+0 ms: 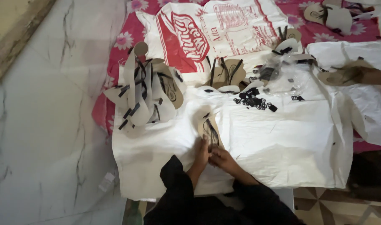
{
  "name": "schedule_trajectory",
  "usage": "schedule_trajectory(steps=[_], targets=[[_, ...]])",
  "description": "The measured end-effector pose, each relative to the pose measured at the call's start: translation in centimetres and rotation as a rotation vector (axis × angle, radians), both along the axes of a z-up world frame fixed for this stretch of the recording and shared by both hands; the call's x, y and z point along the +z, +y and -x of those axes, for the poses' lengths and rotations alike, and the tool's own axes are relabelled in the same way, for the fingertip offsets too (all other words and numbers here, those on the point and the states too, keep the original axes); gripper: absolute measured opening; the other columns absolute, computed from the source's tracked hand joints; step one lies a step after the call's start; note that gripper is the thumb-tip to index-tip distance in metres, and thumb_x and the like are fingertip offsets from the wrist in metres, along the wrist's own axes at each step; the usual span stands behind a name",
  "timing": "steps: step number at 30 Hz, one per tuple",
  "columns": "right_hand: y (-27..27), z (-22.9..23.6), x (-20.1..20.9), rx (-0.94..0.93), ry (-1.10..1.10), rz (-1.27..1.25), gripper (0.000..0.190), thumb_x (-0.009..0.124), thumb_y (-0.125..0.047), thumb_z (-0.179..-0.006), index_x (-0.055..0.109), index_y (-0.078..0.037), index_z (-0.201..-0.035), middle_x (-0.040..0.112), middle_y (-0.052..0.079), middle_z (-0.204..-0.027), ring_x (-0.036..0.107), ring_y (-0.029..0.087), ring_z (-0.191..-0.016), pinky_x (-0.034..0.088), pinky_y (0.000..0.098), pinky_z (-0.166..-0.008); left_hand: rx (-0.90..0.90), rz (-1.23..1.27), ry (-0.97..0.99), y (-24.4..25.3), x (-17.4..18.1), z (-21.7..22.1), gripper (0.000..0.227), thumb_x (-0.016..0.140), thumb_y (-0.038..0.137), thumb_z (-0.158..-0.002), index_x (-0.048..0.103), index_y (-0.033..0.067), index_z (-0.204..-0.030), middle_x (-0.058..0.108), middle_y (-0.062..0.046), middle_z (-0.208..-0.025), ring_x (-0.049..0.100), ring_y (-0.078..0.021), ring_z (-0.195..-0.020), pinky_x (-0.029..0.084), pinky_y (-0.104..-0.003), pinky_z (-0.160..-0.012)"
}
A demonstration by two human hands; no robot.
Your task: The person manually inserts and pulls straps through holes in sandal soles.
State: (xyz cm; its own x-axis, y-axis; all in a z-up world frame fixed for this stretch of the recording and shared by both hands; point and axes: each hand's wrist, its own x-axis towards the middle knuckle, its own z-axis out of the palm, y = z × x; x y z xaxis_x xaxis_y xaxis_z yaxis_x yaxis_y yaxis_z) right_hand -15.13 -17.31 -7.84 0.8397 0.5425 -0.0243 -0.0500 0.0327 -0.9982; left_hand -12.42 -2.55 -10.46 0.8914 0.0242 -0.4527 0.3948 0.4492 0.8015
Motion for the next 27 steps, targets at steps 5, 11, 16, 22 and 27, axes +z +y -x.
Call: schedule_trajectory(steps=[5,11,16,22,27], targets=[[0.3,0.6,4.6,-0.199,0.066,0.13,0.014,0.059,-0.016,-0.101,0.066,-0.006,-0.094,0.066,0.005,-0.073,0.057,0.011,-0.059,0.045,0.0265,-0.053,0.015,-0.052,-0.349,-0.5,-4.9,-0.7,0.047,0.049,0.046,-0.109,0.062,0.0029,-0.096,0.056,0.002,-0.073,0.049,-0.0105,-0.061,0.041,-0.028,-0.056],[0.1,-0.2,4.8,-0.402,0.136,0.017,0.013,0.058,-0.012,-0.1,0.061,-0.002,-0.093,0.073,0.01,-0.073,0.068,0.013,-0.061,0.052,0.0264,-0.055,-0.07,-0.441,-0.425,-0.5,-3.9,-0.1,0.043,0.053,0.035,-0.109,0.068,-0.0014,-0.091,0.06,-0.003,-0.065,0.053,-0.012,-0.054,0.044,-0.029,-0.052],[-0.2,-0.4,2.3,-0.574,0.06,-0.119,0.015,0.057,-0.011,-0.103,0.055,0.0,-0.093,0.072,0.01,-0.075,0.068,0.011,-0.064,0.057,0.0268,-0.059,-0.28,-0.406,-0.392,-0.4,-1.0,0.8,0.036,0.052,0.029,-0.107,0.066,-0.001,-0.094,0.063,-0.006,-0.064,0.058,-0.0131,-0.047,0.046,-0.029,-0.044],[0.8,1.1,6.7,-0.668,0.116,0.093,0.015,0.056,-0.014,-0.101,0.055,-0.002,-0.093,0.07,0.008,-0.072,0.058,0.011,-0.053,0.046,0.0296,-0.044,-0.273,-0.504,-0.337,0.0,-2.7,0.2,0.032,0.057,0.026,-0.1,0.071,-0.0028,-0.102,0.07,-0.006,-0.069,0.066,-0.0163,-0.051,0.054,-0.032,-0.047],[0.8,1.1,6.2,-0.608,-0.776,0.371,0.014,0.063,-0.012,-0.1,0.065,-0.001,-0.108,0.069,0.02,-0.096,0.066,0.035,-0.084,0.054,0.0403,-0.074,-0.066,-0.129,-0.205,0.5,-7.2,-0.8,0.029,0.06,0.026,-0.097,0.071,0.0009,-0.107,0.073,-0.001,-0.082,0.068,-0.0169,-0.069,0.053,-0.034,-0.062]])
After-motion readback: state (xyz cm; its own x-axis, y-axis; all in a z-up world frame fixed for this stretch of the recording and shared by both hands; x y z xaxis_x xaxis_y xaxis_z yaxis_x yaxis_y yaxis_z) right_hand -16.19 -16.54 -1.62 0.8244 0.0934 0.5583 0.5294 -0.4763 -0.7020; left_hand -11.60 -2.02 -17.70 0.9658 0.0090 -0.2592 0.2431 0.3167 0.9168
